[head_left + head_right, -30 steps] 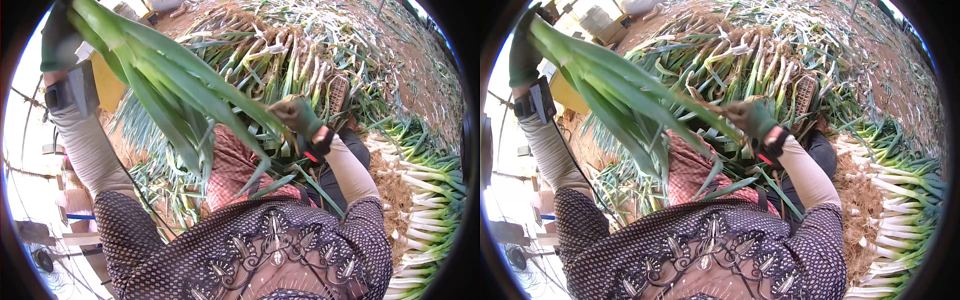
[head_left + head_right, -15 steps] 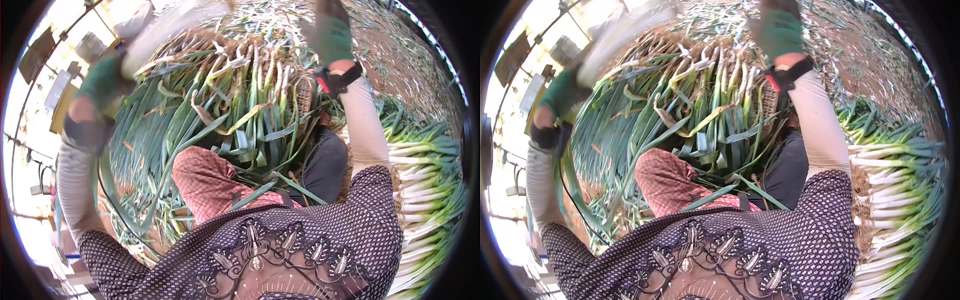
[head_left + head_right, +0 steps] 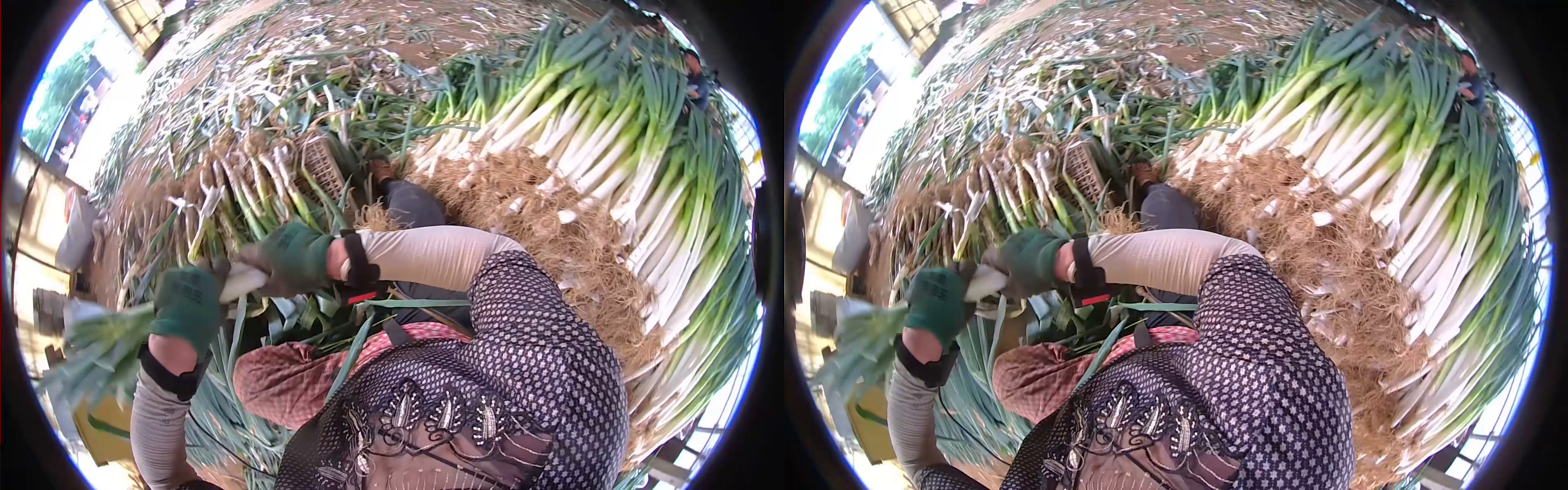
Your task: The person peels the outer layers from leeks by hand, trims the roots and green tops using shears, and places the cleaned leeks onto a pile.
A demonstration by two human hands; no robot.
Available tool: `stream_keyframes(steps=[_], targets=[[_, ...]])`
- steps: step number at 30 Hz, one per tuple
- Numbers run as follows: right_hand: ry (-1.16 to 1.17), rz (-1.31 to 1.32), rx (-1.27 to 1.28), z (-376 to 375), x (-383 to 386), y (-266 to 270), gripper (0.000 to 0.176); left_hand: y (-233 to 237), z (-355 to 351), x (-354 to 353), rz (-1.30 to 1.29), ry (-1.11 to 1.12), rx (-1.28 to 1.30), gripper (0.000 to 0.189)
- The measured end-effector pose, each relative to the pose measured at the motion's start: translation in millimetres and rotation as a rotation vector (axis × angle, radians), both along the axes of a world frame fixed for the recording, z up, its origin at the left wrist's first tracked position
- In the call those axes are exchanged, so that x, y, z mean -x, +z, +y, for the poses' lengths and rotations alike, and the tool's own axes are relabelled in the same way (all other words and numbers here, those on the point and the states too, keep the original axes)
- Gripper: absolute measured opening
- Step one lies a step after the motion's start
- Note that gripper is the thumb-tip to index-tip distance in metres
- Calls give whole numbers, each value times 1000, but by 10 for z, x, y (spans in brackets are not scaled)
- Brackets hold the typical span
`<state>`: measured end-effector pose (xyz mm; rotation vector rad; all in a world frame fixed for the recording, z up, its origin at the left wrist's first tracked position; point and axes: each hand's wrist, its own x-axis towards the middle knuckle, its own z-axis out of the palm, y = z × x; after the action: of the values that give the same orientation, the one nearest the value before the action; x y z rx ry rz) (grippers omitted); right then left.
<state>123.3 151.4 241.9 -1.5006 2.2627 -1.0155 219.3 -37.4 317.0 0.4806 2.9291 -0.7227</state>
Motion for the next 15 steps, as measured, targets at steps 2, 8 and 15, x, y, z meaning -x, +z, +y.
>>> stream_keyframes(steps=[2,8,15], targets=[[-180,-45,181,210,126,18,38,309,302,213,150,-37,54,63],[-532,-158,435,1236,723,614,50,822,799,402,861,-465,-328,58],[-962,369,517,2980,1435,696,19,-181,133,546,486,-137,-552,58]])
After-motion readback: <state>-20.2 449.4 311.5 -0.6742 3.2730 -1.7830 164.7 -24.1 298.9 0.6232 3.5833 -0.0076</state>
